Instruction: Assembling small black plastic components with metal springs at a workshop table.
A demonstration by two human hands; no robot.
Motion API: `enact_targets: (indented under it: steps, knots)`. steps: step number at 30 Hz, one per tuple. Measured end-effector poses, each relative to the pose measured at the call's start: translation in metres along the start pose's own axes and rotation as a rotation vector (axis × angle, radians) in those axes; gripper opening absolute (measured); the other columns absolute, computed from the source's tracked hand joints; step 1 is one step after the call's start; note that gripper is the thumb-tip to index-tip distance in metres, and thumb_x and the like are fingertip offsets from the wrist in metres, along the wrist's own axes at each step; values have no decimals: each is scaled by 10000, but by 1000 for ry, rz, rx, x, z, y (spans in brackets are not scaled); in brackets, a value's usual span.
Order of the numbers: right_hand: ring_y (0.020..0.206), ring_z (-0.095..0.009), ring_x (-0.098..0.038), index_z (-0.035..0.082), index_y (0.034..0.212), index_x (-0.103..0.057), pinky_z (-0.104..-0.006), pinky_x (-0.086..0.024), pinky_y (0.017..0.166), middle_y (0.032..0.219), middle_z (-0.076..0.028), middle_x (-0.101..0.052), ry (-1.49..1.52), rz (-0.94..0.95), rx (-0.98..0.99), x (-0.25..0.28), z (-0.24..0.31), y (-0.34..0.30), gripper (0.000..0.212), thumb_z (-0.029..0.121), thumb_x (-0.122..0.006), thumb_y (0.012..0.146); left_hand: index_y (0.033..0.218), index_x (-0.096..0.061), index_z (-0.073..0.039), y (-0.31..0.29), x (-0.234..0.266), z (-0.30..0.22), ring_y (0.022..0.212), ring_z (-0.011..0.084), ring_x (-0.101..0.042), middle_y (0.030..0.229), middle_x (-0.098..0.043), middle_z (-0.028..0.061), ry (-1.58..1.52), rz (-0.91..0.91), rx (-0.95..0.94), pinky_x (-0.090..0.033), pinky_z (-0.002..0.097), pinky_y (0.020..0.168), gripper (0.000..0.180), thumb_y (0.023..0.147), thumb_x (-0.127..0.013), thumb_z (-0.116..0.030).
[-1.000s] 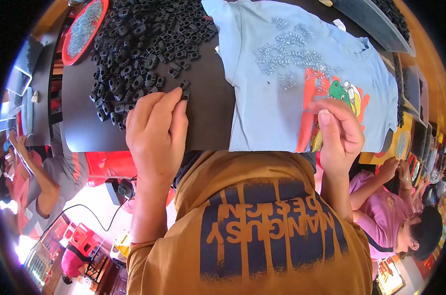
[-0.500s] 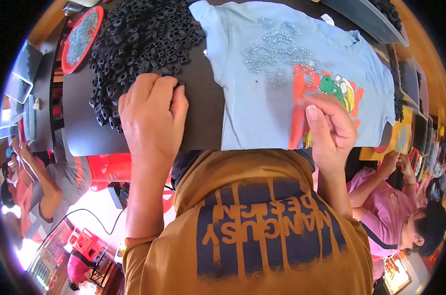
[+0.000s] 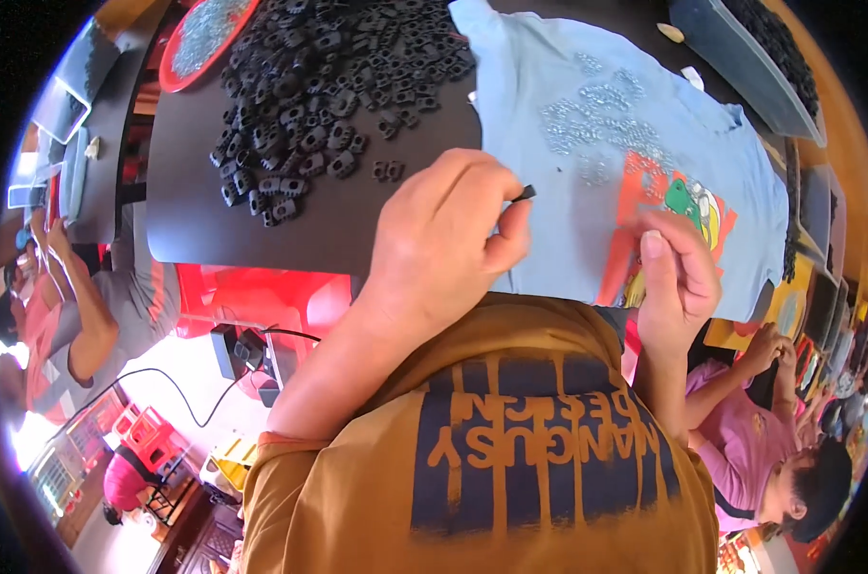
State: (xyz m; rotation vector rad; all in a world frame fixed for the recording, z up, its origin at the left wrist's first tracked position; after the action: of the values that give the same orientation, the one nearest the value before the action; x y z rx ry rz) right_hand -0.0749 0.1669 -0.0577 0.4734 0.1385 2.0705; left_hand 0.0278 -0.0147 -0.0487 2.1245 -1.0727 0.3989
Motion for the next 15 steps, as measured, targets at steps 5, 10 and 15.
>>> enact_targets:
  steps: [5,10,15]
  knots:
    - [808,-138,-549,-38,952,-608,-251,-429,737,905,-87,-631,-25,11,-26,-2,0,0,112,-5,-549,863,797,-528,-22,1,10,-3,605,71,-533,831,-575,48,-256,77,140,-458,198,555,161,720,-627,79]
    - [835,-132,-548,-33,968,-598,-240,-422,745,923,-90,-622,-12,2,-111,-2,-2,-1,115,1,-543,873,1043,-516,8,-14,15,7,700,133,-546,936,-561,80,-1168,158,731,-452,234,647,250,799,-484,48]
    - [810,-120,-540,-30,966,-599,-232,-417,731,913,-88,-619,-55,5,-44,-3,-4,1,112,1,-546,872,1034,-515,39,-28,38,26,644,174,-531,894,-554,117,-1480,4,863,-420,265,564,248,851,-446,-113]
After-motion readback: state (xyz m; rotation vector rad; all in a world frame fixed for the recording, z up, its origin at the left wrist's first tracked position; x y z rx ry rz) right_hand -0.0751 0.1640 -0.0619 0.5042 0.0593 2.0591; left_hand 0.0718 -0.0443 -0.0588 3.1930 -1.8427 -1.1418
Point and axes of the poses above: each hand's wrist, its own y-axis towards the middle knuckle, its own x-axis out of the back of the hand, z = x × y, the point moved 4 cm from there along y, towards the middle knuckle
